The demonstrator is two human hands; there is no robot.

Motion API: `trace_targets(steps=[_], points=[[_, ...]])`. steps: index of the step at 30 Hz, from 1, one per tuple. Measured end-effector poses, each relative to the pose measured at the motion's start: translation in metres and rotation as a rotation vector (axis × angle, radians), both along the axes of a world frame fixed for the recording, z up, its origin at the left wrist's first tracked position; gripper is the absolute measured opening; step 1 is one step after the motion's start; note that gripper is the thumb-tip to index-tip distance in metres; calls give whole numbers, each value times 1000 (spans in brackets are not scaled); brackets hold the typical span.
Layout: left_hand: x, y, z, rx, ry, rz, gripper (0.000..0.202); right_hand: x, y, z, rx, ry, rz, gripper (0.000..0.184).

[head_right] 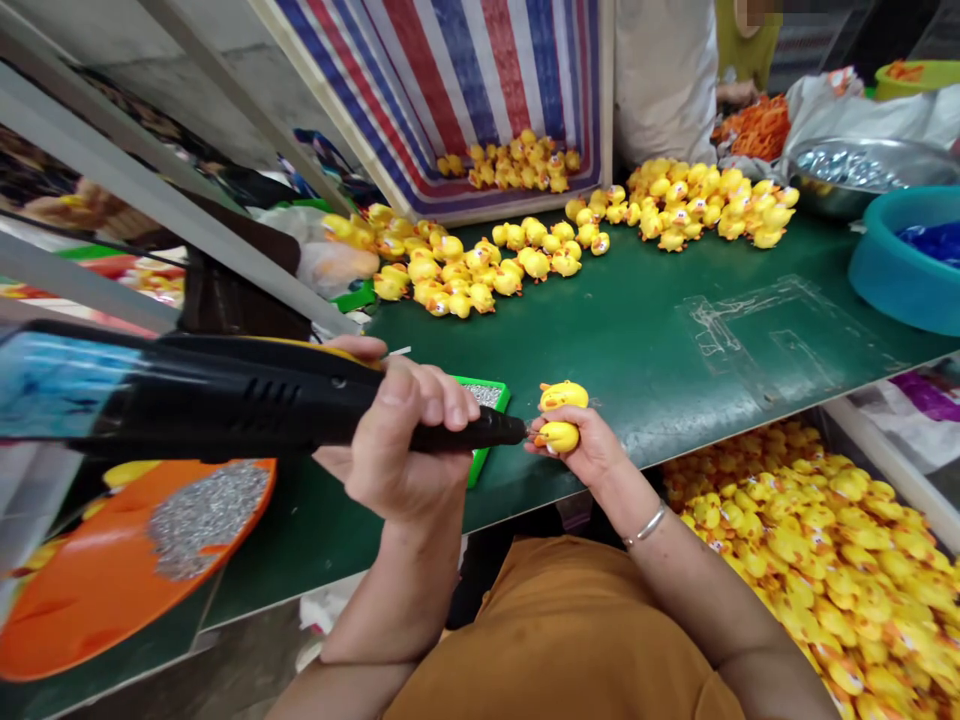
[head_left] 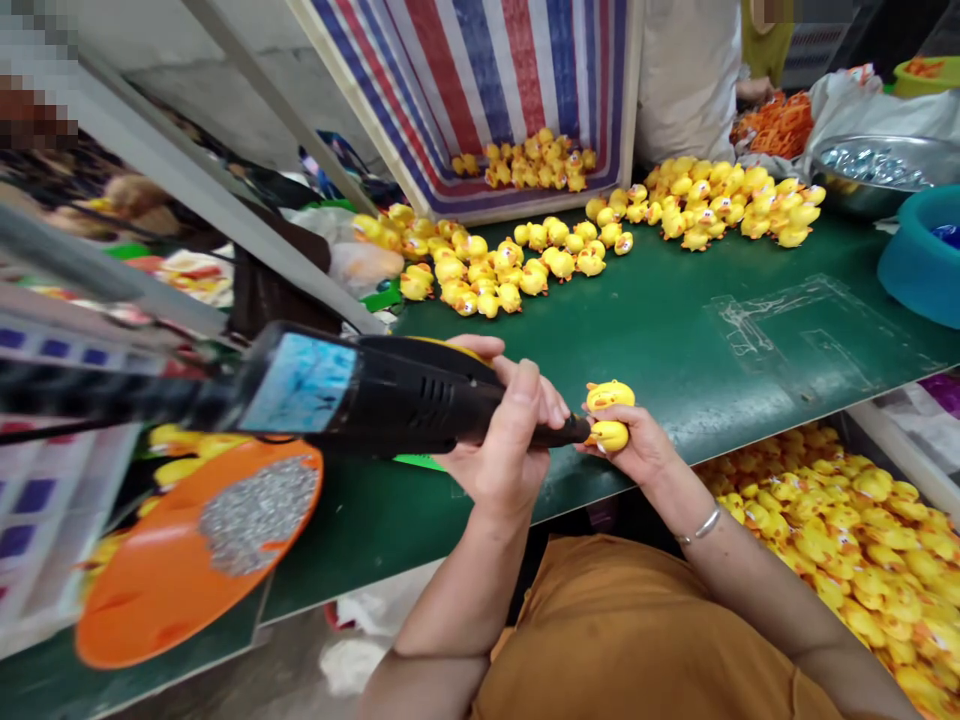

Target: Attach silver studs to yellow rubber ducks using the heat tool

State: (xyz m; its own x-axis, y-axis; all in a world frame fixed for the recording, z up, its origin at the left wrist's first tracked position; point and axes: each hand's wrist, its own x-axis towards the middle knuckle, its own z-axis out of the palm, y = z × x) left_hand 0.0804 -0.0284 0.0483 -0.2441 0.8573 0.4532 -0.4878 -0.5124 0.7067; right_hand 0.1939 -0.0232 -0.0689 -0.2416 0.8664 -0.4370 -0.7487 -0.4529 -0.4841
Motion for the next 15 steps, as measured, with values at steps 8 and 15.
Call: trace_targets(steps=[8, 15], points=[[8, -1, -9, -69, 151, 11, 36, -3, -1, 8, 85, -37, -2, 19], [11, -5, -10, -45, 148, 15, 37, -3, -3, 10, 145, -81, -27, 21]])
